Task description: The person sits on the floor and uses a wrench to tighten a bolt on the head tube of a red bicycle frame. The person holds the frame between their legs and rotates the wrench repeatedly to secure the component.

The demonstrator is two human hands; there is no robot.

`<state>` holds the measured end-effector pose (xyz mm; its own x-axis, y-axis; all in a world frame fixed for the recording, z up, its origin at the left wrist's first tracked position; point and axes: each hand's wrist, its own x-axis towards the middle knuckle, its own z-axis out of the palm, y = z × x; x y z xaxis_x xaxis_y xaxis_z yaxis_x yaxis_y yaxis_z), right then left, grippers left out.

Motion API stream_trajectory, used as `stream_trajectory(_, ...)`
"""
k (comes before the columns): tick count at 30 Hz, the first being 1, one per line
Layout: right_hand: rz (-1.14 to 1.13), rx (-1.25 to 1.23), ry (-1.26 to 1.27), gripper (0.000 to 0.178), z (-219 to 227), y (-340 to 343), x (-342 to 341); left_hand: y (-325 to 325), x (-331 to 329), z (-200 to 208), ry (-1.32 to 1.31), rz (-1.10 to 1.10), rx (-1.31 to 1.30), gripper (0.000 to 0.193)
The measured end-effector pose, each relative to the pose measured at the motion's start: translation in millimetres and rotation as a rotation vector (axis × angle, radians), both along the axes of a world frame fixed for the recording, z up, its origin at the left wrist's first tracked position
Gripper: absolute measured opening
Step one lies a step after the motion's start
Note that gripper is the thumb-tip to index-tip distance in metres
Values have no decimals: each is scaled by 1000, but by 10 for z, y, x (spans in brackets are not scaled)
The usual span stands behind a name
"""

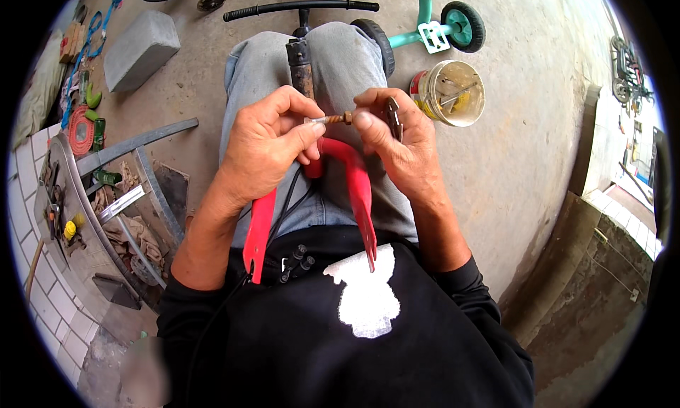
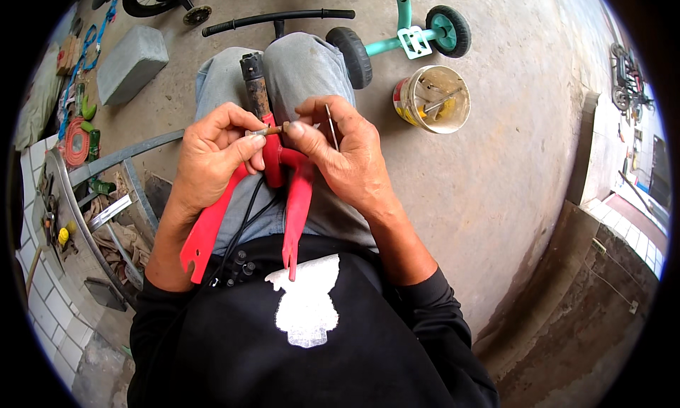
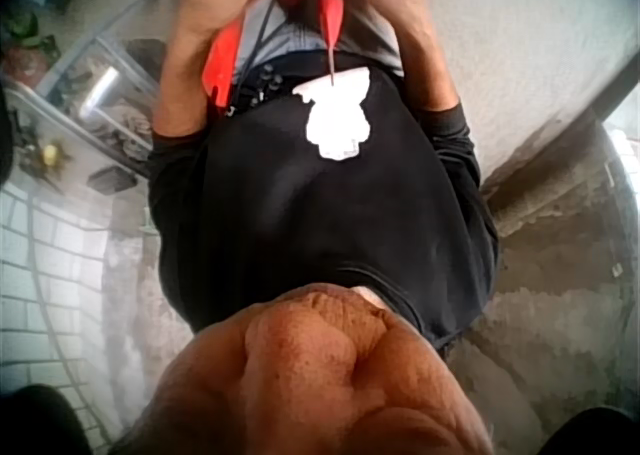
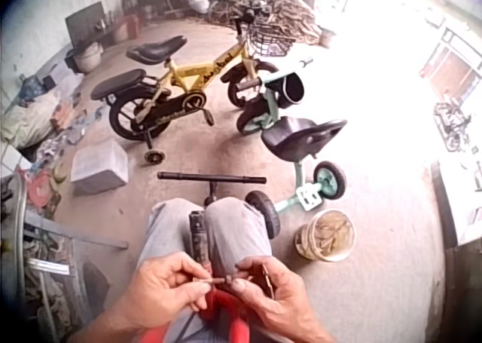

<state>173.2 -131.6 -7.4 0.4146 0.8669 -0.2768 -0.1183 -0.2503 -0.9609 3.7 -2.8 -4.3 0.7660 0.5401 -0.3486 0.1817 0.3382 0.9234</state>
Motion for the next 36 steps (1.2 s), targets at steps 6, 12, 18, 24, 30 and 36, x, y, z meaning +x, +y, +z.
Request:
stream_trajectory(6, -12, 8, -31, 35, -7, -5, -64, -6, -6, -6, 5, -7, -21, 10)
stream_trajectory(12, -27, 140, -81, 29, 2, 8, -58, 17, -14, -7, 17, -24, -51, 10)
stream_trajectory(18, -68, 20, -27, 27, 47, 24, -48, 38, -21, -21, 20, -56, -90, 11)
stream_trajectory(24, -22, -52, -43, 29, 69, 49, -53, 48, -23, -25, 9, -65, -99, 11)
stream_trajectory(30, 45, 55, -89, 27, 83, 69, -57, 49, -37, -34, 5, -46, -106, 10)
stream_trajectory(36, -57, 32, 49, 26, 91, 79, -64, 55, -44, -32, 11, -39, -100, 9)
